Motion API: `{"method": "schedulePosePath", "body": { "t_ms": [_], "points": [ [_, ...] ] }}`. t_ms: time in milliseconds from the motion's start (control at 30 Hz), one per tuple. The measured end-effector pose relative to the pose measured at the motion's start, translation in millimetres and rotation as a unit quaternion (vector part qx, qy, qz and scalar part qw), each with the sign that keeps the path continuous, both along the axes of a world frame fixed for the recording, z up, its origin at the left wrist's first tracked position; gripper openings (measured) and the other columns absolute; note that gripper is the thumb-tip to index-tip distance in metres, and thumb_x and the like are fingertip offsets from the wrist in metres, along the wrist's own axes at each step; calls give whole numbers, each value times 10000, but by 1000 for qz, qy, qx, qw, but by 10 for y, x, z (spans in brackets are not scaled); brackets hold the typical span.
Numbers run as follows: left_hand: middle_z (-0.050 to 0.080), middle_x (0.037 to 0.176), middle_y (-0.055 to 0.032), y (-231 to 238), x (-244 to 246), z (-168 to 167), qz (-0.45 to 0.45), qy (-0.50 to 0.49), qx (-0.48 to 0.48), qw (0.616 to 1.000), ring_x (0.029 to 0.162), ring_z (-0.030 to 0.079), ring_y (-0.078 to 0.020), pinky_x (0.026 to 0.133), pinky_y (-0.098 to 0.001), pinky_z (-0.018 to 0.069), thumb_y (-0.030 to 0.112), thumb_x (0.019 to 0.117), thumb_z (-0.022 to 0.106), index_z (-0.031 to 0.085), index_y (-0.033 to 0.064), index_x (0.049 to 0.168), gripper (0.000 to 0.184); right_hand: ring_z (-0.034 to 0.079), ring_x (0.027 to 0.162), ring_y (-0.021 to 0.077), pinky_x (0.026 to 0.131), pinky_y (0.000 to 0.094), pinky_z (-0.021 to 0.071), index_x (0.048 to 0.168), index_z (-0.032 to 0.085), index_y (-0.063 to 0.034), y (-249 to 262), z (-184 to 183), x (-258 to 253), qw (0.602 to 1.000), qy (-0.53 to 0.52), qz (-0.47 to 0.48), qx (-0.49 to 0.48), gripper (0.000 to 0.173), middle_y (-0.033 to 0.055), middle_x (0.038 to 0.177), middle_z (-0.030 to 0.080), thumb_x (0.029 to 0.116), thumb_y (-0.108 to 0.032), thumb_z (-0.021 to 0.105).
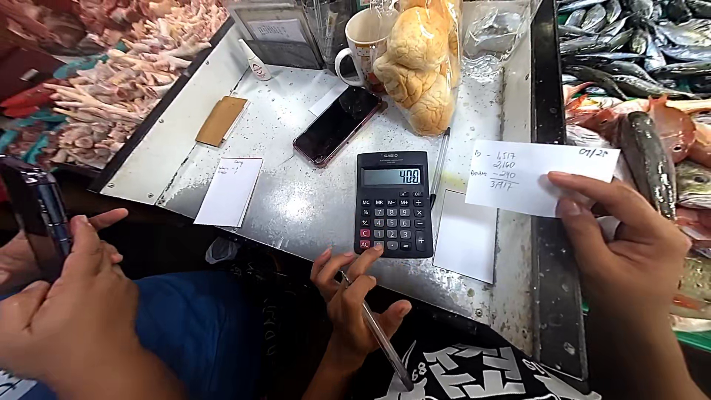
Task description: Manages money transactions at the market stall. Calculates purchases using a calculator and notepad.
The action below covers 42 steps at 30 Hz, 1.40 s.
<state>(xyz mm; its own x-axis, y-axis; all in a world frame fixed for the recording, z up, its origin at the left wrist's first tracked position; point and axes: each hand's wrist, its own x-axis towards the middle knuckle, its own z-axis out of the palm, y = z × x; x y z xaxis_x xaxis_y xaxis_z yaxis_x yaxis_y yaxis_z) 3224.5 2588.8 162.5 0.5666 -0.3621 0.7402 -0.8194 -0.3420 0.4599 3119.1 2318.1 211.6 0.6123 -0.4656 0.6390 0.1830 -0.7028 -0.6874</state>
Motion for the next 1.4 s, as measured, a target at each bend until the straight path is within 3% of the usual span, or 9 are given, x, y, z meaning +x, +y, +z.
{"method": "schedulePosePath", "body": {
  "t_ms": [100,233,467,700,867,1000,1200,1400],
  "points": [
    [645,1172,152,8,-17,-49,-6,9,-9,1000,1317,473,-59,1203,-358,189,656,987,477,454,258,1018,400,580,972,-82,868,78,439,1163,707,30,-2,-9,1,1000,-4,3,3,284,78,1065,714,1015,-132,526],
    [565,1345,223,48,6,27,-45,-51,-68,995,1402,400,-26,1215,-345,217,573,1007,512,494,334,1213,316,581,970,-79,866,80,442,1178,705,12,4,-17,2,1000,-6,3,12,281,60,1064,712,1017,-138,530],
    [600,1200,188,100,90,-46,21,-48,-60,997,1357,421,-23,1205,-337,213,587,1044,358,486,281,995,335,583,978,-80,863,77,443,1166,710,12,0,-13,2,1000,-2,-2,5,280,70,1074,715,1017,-143,530],
    [620,1199,197,109,66,-88,-3,-32,-65,997,1331,454,-24,1196,-327,238,566,1053,359,500,286,1040,314,575,960,-84,867,82,440,1162,706,25,-5,-11,1,1000,0,-9,2,285,62,1052,711,1010,-141,531],
    [692,1206,126,-137,95,142,-69,12,79,994,1415,415,-77,1216,-422,89,708,1003,317,474,240,982,494,574,950,-75,862,101,437,1181,703,11,-4,-9,-8,1000,5,-15,-3,295,65,1061,711,1023,-162,524],
    [700,1220,80,-270,118,285,-92,3,119,989,1458,377,-121,1203,-472,53,729,986,320,457,228,988,520,575,947,-77,860,99,441,1184,702,12,-6,1,-10,1000,6,-12,-3,296,61,1054,711,1025,-162,523],
    [727,1091,40,-364,105,343,-80,-2,183,980,1309,516,-179,1160,-489,131,774,930,365,525,224,953,574,579,951,-84,859,81,446,1170,708,10,5,1,4,1000,-3,-3,6,279,54,1049,710,1014,-133,526],
    [713,1054,30,-396,106,407,-80,3,208,975,1225,545,-197,1130,-502,165,777,924,370,550,213,966,594,577,916,-79,826,79,446,1175,719,-15,12,-24,17,1000,-10,-2,13,277,38,1018,705,1011,-140,535]
  ]
}}
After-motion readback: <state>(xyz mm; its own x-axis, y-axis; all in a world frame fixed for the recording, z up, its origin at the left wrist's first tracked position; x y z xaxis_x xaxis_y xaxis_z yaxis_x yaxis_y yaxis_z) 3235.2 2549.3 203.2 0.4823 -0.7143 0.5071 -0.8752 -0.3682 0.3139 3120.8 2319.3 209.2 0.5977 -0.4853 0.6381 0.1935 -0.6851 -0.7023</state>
